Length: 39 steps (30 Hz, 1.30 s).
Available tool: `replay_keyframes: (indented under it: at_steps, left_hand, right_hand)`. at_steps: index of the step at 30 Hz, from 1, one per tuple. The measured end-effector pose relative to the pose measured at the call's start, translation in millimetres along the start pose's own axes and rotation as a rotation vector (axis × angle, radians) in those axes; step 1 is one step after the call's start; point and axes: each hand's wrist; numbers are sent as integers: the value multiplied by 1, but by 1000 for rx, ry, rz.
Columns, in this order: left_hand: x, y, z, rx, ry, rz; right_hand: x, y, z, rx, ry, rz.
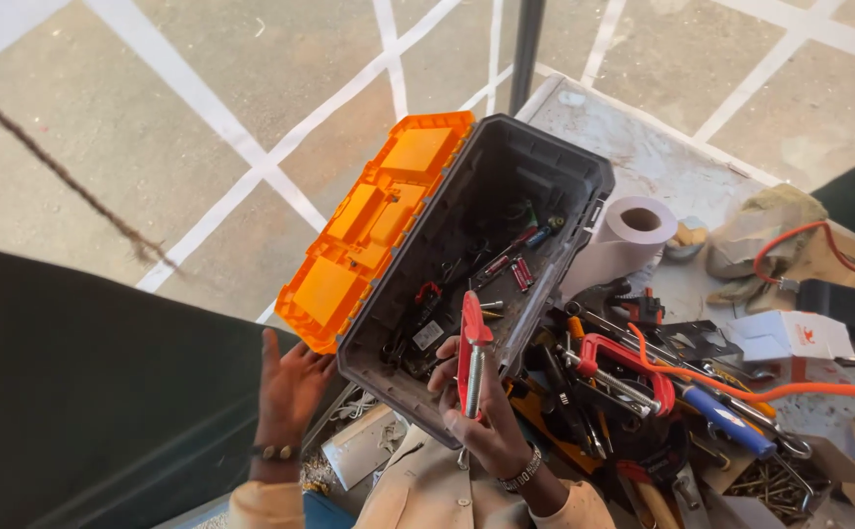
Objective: Searching through and organizing various hand tools inside a plastic toolbox
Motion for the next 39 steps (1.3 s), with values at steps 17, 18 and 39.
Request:
replay_keyframes:
  at_steps: [17, 18, 39]
  left_hand:
    - [31, -9, 42, -112, 255, 80]
    - [25, -7, 42, -110, 252, 84]
    - [-59, 20, 11, 258, 1144, -138]
  right_hand:
    - [-13, -3, -22, -1078, -190, -97]
    - [-14, -3, -21, -1081, -189, -101]
    - [-18, -2, -10, -854, -266, -188]
Point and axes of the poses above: each hand's wrist, its own x-axis towards the middle knuckle, its own y-axis out of the palm, z = x × y, and after that the axes turned 11 degrees about -z, right-handed
